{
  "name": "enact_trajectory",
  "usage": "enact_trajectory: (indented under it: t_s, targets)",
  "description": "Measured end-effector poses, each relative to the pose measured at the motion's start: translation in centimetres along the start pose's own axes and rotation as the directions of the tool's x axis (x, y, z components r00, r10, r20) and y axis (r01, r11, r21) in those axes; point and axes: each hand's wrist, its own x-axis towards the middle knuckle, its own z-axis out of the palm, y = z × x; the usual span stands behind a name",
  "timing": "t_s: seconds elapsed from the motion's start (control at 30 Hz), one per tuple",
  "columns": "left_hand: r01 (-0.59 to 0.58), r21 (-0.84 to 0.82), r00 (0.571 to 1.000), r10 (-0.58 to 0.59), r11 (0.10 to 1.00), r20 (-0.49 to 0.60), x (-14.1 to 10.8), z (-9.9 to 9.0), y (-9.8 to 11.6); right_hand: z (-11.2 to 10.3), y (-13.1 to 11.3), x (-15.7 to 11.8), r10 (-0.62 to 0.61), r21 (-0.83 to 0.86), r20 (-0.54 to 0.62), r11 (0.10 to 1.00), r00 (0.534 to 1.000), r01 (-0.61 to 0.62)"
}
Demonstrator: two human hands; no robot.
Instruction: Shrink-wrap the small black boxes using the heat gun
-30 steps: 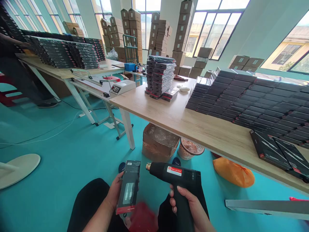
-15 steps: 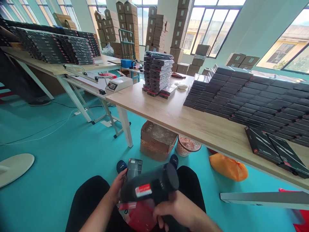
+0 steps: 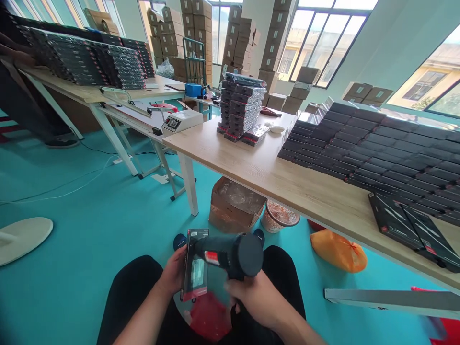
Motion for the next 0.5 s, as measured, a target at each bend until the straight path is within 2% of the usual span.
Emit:
enact_trajectory:
  t_s: [0.03, 0.07, 0.13, 0.2, 0.27, 0.33, 0.37, 0.43, 0.5]
  targets:
    - [-0.003, 0.001, 1.0, 0.003, 1.0, -0.007, 0.0, 0.0, 0.0, 0.0, 0.1, -0.1, -0.004, 0.021, -0.024, 1.0, 1.0, 0.005]
    - [0.0, -0.003, 1.0, 0.0, 1.0, -0.015, 0.1, -0.1, -0.1, -0.1, 0.2, -0.2, 0.02, 0.021, 0.019, 1.0, 1.0, -0.02]
    - [0.019, -0.023, 0.999, -0.02, 1.0, -0.032, 0.2, -0.2, -0.1, 0.0, 0.3, -0.7, 0.094, -0.032, 0.196, 0.996, 0.976, -0.089]
    - [0.001, -0.036, 0.998, -0.004, 0.999, -0.063, 0.5, -0.2, -0.2, 0.2, 0.1, -1.0, 0.111, -0.017, 0.292, 0.994, 0.95, -0.111]
    - [-0.026, -0.018, 0.994, 0.024, 1.0, -0.102, 0.7, -0.2, -0.2, 0.4, -0.2, -0.4, 0.043, 0.126, 0.211, 0.989, 0.977, -0.071]
    - [-0.023, 0.01, 0.994, 0.024, 1.0, -0.109, 0.6, 0.0, -0.1, 0.1, -0.5, 0.8, 0.0, 0.267, 0.018, 0.964, 1.0, -0.005]
    - [-0.008, 0.015, 0.995, 0.01, 1.0, -0.098, 0.5, 0.1, -0.1, -0.2, -0.7, 1.6, -0.013, 0.288, -0.075, 0.957, 0.997, 0.034]
    - [0.016, 0.008, 0.997, -0.015, 1.0, -0.077, 0.2, 0.2, 0.0, -1.0, -1.0, 2.8, -0.023, 0.279, -0.19, 0.957, 0.982, 0.076]
    - [0.01, -0.028, 0.997, -0.012, 1.0, -0.071, 0.1, 0.2, 0.1, -1.6, -1.2, 3.3, -0.013, 0.257, -0.247, 0.963, 0.969, 0.079]
